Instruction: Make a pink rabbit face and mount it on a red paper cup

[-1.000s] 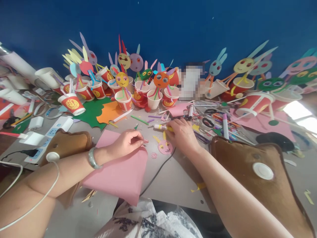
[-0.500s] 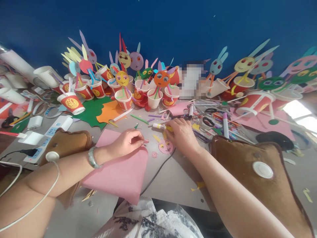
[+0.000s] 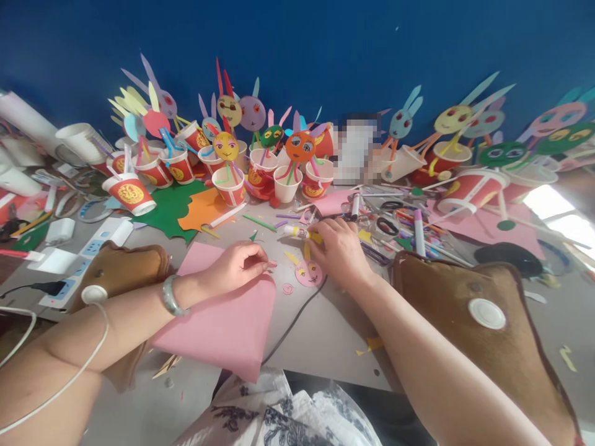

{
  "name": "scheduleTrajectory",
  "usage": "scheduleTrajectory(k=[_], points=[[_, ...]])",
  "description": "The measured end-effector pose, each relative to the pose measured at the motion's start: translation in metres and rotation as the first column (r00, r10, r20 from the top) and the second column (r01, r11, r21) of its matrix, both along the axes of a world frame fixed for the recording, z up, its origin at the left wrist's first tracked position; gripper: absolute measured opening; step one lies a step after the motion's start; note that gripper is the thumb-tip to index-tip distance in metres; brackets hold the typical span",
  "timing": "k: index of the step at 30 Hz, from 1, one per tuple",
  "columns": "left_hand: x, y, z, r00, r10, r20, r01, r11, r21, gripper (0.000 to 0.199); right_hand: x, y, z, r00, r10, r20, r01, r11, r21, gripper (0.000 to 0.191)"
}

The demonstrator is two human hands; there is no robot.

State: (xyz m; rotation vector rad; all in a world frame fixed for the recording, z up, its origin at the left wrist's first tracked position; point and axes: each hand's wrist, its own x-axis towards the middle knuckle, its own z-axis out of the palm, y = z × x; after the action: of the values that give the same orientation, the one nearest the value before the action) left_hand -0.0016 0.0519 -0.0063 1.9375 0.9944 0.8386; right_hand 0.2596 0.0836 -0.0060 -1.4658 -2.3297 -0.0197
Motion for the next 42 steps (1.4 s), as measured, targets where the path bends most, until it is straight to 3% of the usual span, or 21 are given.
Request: scheduleTrajectory(k=[18,25,42], points=[[0.000,0.000,-0.002,1.000,0.007,0.028,-0.007,1.000,0.007,0.014,-0.005,-0.001,-0.001,1.000,-0.014,-0.017,0.013,0.998,-0.053,0.023],[0.000,-0.002,0.001,0.999,0.020,0.030,-0.019,1.000,-0.020,0.020,-0.002,0.000,-0.003,0.997,0.017,-0.076,-0.015,1.000,0.026,0.021],[-0.001,0.000,-0.001,0.998,-0.005,0.067,0.006,1.000,-0.009,0.014,-0.003,-0.001,-0.008,0.996,0.069,-0.061,-0.069,0.998,0.000,0.022]])
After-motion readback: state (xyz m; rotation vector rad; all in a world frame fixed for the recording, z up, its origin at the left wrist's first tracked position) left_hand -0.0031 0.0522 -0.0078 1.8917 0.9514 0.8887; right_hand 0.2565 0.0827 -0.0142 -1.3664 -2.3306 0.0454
